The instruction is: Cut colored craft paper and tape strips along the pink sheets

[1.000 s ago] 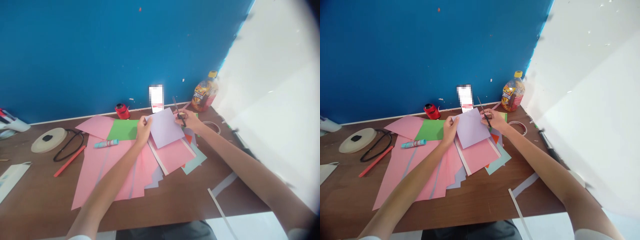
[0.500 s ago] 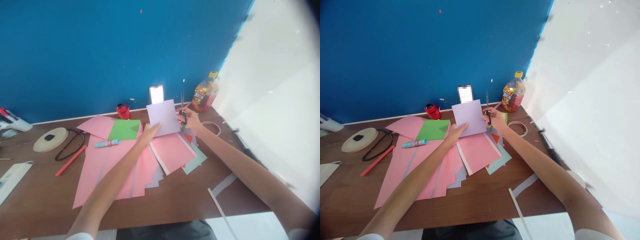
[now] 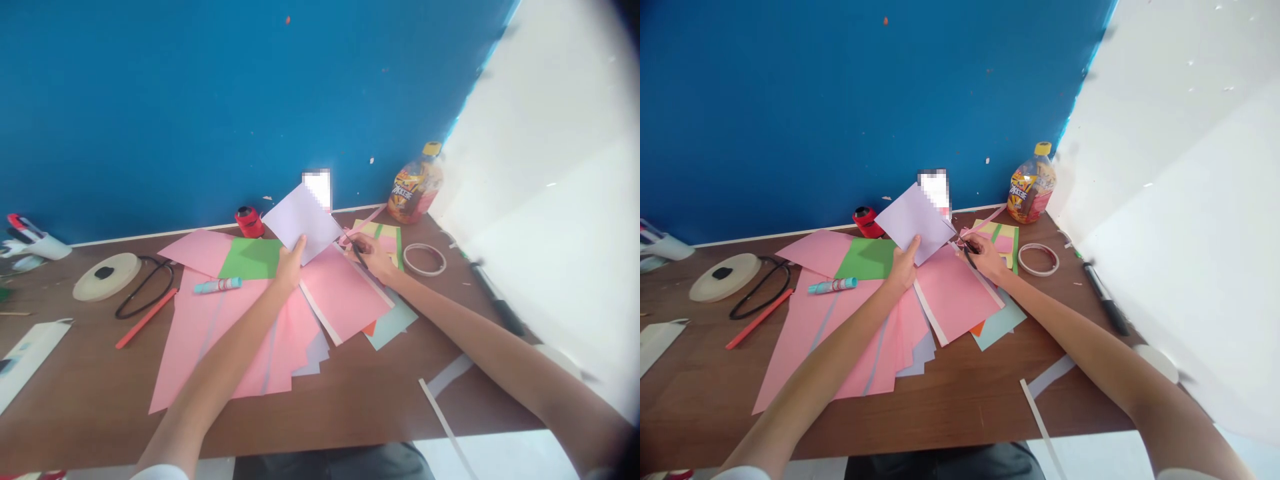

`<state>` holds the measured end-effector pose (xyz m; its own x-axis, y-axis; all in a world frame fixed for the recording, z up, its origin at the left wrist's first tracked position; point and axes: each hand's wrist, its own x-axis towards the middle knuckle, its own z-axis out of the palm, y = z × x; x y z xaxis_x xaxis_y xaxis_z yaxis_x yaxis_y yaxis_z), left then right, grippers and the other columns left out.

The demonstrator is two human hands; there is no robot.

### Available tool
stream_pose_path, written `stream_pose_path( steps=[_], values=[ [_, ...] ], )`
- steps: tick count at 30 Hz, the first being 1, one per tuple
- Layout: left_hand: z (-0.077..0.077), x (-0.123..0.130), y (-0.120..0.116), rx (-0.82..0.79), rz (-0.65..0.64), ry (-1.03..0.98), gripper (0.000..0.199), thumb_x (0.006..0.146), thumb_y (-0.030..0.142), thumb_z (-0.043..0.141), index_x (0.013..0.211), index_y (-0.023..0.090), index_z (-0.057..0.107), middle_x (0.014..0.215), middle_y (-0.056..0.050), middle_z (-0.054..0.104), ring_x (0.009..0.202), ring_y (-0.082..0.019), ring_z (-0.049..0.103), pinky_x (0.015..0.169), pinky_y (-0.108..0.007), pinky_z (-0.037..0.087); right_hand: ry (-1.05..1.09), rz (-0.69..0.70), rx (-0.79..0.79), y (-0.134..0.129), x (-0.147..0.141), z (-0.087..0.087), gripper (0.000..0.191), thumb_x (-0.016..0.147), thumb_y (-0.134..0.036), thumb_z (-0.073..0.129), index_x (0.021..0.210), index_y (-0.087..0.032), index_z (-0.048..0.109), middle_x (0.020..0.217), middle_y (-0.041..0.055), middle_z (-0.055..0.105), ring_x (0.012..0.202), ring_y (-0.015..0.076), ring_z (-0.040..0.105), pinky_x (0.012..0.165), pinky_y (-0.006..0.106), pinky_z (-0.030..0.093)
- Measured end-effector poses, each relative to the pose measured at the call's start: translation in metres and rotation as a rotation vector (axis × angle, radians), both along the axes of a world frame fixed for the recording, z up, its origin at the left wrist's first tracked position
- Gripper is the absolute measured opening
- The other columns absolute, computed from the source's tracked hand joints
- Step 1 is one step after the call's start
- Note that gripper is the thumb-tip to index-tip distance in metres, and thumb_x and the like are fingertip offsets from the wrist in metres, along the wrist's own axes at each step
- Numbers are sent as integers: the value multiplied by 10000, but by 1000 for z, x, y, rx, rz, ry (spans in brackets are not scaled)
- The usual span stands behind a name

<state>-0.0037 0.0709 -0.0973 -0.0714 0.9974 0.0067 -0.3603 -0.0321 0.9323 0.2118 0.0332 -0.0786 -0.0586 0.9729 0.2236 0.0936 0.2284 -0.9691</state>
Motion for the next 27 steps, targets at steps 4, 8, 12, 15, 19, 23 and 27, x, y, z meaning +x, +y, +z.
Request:
stream_pose_path(
  steps=[4, 8, 12, 15, 19, 23, 27],
  values=[
    [3, 1, -1, -27, 9, -42, 483, 761, 443, 803, 1154, 188, 686, 1232, -109, 708, 1215, -266, 634, 1076, -408, 486, 26, -10, -8, -1, 1, 2, 336, 651, -377, 805, 891, -211, 639, 791, 1, 617, 735, 168, 542, 725, 336, 419],
    [4, 1, -1, -26, 10, -83, 477, 770, 426, 800, 1171, 203, 672, 1245, -98, 704, 1247, -252, 616, 1067, -391, 498, 11, -9, -9, -2, 2, 2, 336, 659, -379, 795, 904, -210, 638, 759, -9, 605, 714, 165, 535, 714, 333, 422],
    [1, 1, -1, -29, 22, -9, 473, 764, 469, 793, 1142, 207, 681, 1220, -94, 715, 1257, -251, 609, 1080, -383, 486, -65, 14, 18, -1, 2, -2, 321, 696, -381, 773, 937, -210, 649, 885, 28, 661, 798, 187, 577, 767, 343, 442],
    [1, 2, -1, -19, 16, 23, 483, 766, 495, 783, 1142, 209, 683, 1240, -95, 707, 1264, -259, 603, 1093, -393, 474, -94, 23, 27, 1, 2, -7, 342, 708, -406, 773, 956, -208, 649, 940, 42, 675, 812, 188, 582, 767, 338, 446],
    [3, 2, -3, -27, 15, 55, 511, 771, 494, 779, 1198, 235, 668, 1270, -76, 696, 1315, -262, 563, 1137, -409, 431, -79, 33, 19, 2, 2, -8, 373, 703, -425, 784, 965, -196, 651, 888, 30, 662, 748, 165, 555, 713, 320, 425],
    [5, 3, -5, -28, 12, 59, 539, 760, 487, 791, 1222, 242, 661, 1248, -72, 707, 1341, -271, 539, 1152, -426, 412, -65, 48, 6, 0, 2, -7, 351, 707, -419, 785, 944, -194, 656, 818, 4, 635, 723, 157, 541, 694, 314, 404],
    [7, 3, -5, -33, 6, 55, 551, 755, 480, 798, 1228, 236, 656, 1244, -78, 707, 1332, -268, 547, 1145, -419, 415, -58, 48, -5, 1, 2, -7, 348, 710, -429, 784, 938, -202, 652, 799, -6, 628, 728, 162, 543, 708, 319, 410]
  ],
)
